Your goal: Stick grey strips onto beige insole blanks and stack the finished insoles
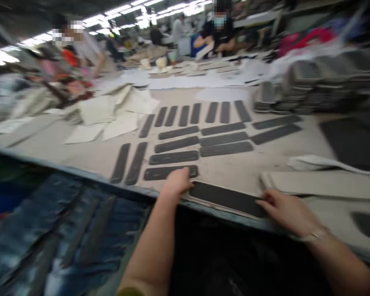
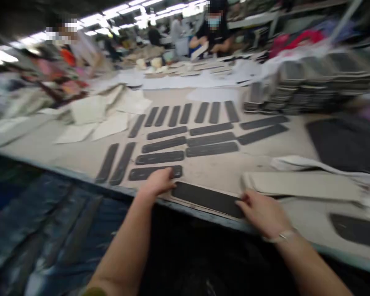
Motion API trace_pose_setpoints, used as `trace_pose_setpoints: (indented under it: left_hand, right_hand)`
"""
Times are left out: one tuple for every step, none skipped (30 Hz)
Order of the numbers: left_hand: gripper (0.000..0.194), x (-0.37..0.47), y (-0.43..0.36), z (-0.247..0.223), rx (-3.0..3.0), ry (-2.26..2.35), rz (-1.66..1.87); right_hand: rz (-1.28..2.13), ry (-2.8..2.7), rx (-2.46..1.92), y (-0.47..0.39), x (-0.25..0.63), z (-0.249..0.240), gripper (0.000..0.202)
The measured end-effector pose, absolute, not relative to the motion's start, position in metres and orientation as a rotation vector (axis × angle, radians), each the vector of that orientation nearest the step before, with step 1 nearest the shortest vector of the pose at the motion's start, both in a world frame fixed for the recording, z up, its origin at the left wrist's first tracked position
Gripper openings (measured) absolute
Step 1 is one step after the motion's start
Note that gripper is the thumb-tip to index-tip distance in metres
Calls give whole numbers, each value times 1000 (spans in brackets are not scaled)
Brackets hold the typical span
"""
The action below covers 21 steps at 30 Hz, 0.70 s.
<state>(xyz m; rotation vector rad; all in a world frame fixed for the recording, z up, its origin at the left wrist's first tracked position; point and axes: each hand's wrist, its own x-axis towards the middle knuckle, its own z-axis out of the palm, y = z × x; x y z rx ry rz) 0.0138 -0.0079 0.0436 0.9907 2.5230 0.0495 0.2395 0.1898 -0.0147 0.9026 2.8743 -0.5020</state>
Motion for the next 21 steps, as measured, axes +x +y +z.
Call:
trace_pose_setpoints:
  left_hand:
    - [29,7,-5,35,1007,2505,33]
    - [27,1,-1,26,1032,2489,18]
    - [26,-5,2,18,1046,2482,-6]
    - [24,-9,5,12,1034,2489,-43]
    - [24,-12,6,8,1039,2486,-60]
    - [24,-13,5,6,1034,2484,-75]
    - [24,-13,4,6,1029,2480,-82]
    - [24,-13,3,6,1026,2476,-80]
    - [24,-13,2,7,1021,2474,-78]
    - [24,-12,1,8,1016,2475,-75]
    - [24,-12,1,8,1013,2474,-72]
    - [24,-11,2,8,1011,2470,-70]
    - [24,-11,2,8,1011,2464,-69]
    - [24,-12,2,7,1013,2458,-71]
    - [24,-13,3,6,1014,2453,-78]
    - [24,-13,3,5,1017,2450,-88]
    - [24,-15,3,4,1020,2448,-99]
    - [24,-16,2,2,1026,2446,-109]
    - [24,-17,2,1,1037,2443,-114]
    - [25,-18,1,-1,1051,2438,-112]
    - [25,-19,1,-2,1068,2433,-105]
  right_hand:
    - [-495,2814,967,195,252,-7,12]
    - [-506,2777,1008,197,257,-2,10]
    - [-527,2794,1018,199,257,0,8]
    - [-515,2787,1051,200,255,1,8]
    - [-513,2786,1073,201,252,1,8]
    - [-513,2784,1085,201,249,0,8]
    - [-517,2783,1090,201,247,1,8]
    - [-525,2787,1084,200,246,1,9]
    - [-531,2792,1075,199,246,1,9]
    - [-534,2797,1066,198,248,1,9]
    - [-532,2801,1060,198,249,1,9]
    - [-524,2804,1058,198,250,0,9]
    - [-513,2806,1060,198,251,-1,9]
    - [-499,2808,1063,197,251,-2,10]
    - [-483,2811,1064,197,252,-3,11]
    - [-467,2813,1063,197,252,-4,14]
    - [-452,2816,1057,197,251,-5,16]
    - [-437,2817,1049,197,251,-6,17]
    - [-425,2817,1038,197,251,-6,17]
    - [-414,2814,1028,196,251,-7,16]
    - [-403,2812,1019,196,250,-7,15]
